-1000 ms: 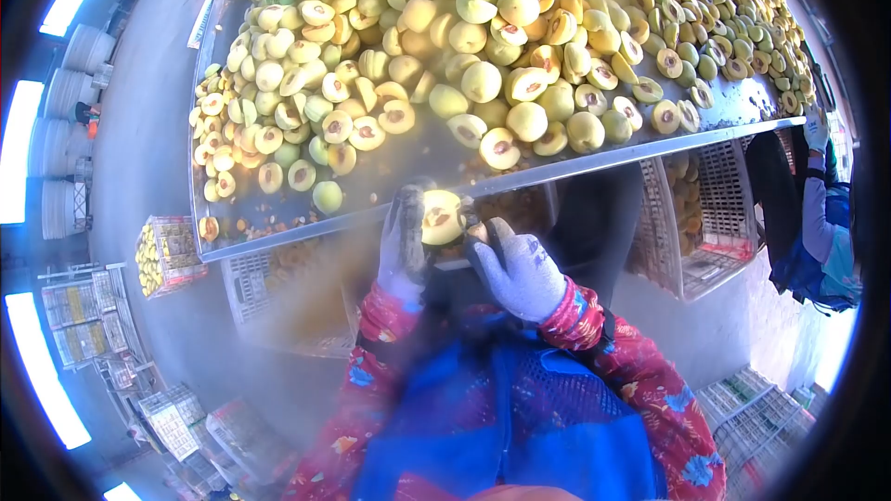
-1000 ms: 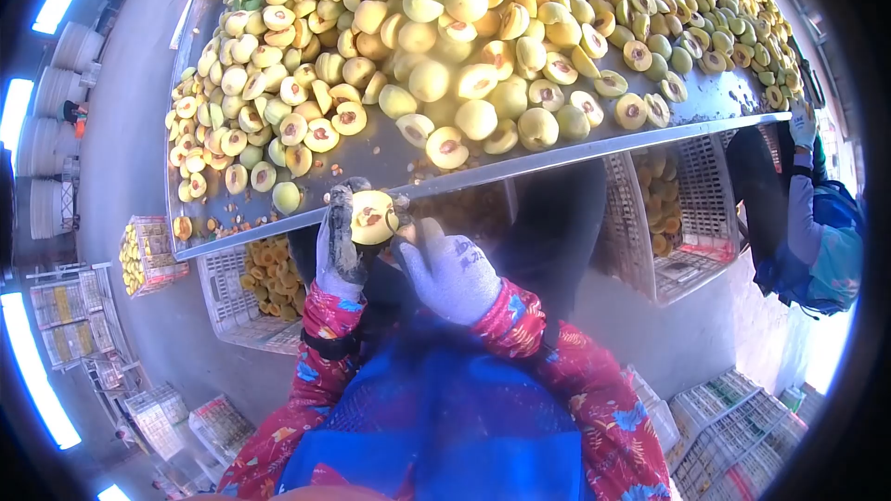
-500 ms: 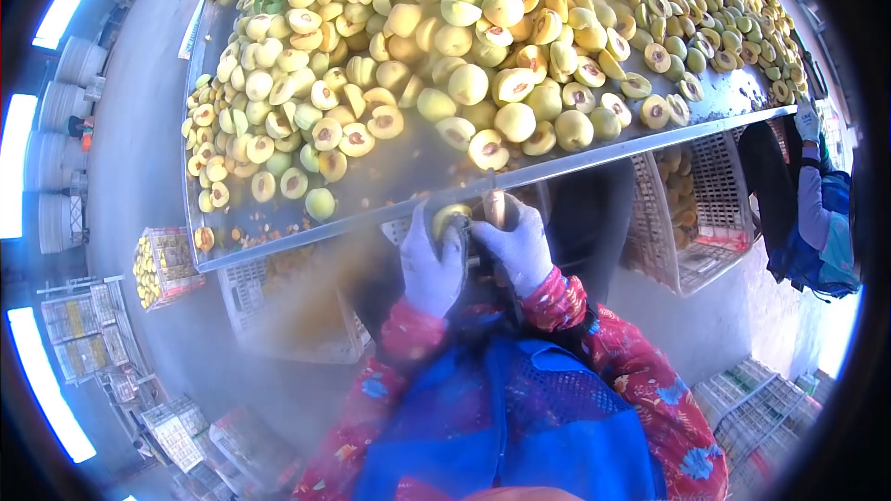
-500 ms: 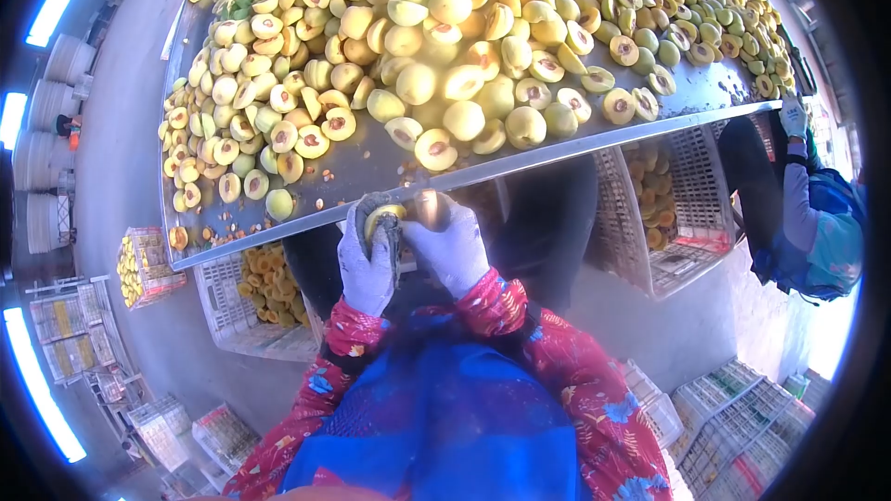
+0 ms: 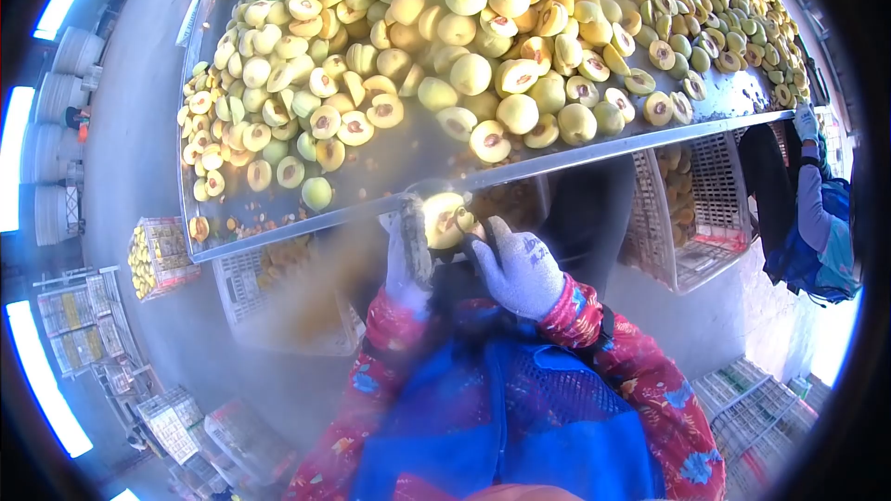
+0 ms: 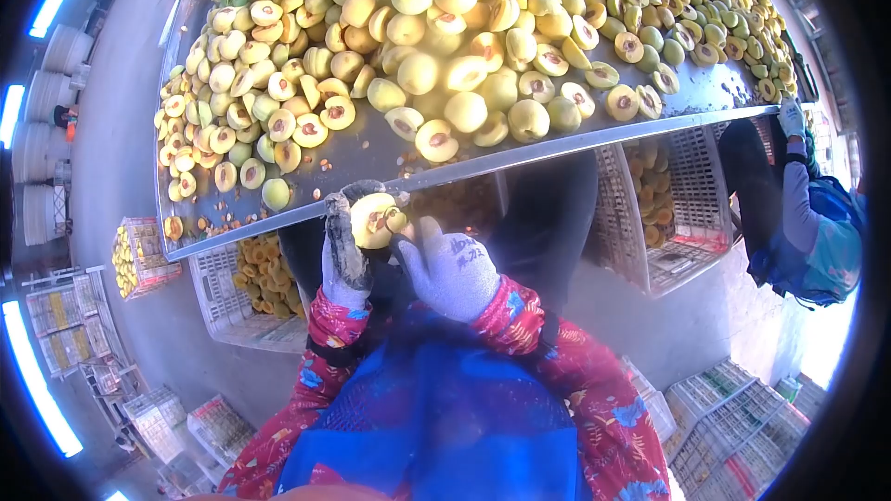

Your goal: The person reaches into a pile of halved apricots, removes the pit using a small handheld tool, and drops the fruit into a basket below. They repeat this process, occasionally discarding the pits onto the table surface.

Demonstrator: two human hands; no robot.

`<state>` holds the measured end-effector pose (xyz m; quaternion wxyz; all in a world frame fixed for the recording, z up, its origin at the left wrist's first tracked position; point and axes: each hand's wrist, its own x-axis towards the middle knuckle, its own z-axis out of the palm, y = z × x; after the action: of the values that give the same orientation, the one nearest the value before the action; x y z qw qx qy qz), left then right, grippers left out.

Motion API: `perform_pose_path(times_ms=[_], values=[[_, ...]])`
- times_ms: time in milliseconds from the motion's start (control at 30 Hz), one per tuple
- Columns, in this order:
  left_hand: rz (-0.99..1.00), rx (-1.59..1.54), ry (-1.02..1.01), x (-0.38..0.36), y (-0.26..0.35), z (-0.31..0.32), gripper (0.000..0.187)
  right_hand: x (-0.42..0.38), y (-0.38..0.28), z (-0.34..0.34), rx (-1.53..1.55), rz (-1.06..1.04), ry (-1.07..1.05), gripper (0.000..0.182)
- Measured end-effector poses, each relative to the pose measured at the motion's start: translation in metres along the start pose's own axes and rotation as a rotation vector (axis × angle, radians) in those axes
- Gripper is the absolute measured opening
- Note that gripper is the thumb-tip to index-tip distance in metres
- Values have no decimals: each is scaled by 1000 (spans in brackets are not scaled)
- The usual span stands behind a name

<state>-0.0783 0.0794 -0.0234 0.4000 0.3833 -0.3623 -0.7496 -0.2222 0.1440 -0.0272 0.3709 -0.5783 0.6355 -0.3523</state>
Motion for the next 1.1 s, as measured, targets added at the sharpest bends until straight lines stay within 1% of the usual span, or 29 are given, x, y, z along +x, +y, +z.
perform_pose_path(times_ms=[33,133,233,300,333,400,467,533,567,633,667,700,733,767,833,900,933,967,1067,1100], values=[[51,102,2,0,-6,-5,39,-2,1,1,-18,0,-5,23],[214,462,233,1,-32,-15,34,0,-8,1,-36,14,-14,23],[92,61,287,8,-41,-16,30,1,-4,6,18,-3,12,24],[143,163,360,5,-35,0,29,0,-2,7,-16,27,-16,24],[151,193,364,7,-35,1,28,1,0,7,-34,39,-32,24],[157,225,366,6,-37,0,27,-2,6,11,64,-55,-16,25],[168,224,358,8,-42,0,26,2,7,7,257,11,-92,27],[412,549,324,9,-44,0,25,7,5,-2,547,253,-270,30],[536,711,305,10,-45,0,26,6,6,-2,593,304,-281,31],[498,836,304,15,-44,-1,25,5,13,3,690,403,-293,32],[473,898,302,16,-46,-2,25,0,17,12,504,278,-134,31],[447,961,304,15,-48,-4,25,-1,23,16,510,302,-169,30],[71,395,172,21,-55,-16,25,0,30,17,514,321,-203,30],[128,500,166,20,-58,-18,25,1,33,17,520,339,-234,30],[236,709,149,13,-44,-4,27,4,32,6,547,-71,-267,30],[269,745,122,8,-31,7,28,4,26,-7,914,42,-403,33],[287,763,107,7,-27,9,28,3,22,-15,1260,379,-516,34],[192,613,48,8,-30,5,28,0,17,-20,1592,743,-624,36],[-87,211,-149,23,-23,-13,28,6,-1,-23,1394,756,-508,38],[-103,175,-133,24,-24,-13,28,6,-3,-22,1330,768,-472,40]])
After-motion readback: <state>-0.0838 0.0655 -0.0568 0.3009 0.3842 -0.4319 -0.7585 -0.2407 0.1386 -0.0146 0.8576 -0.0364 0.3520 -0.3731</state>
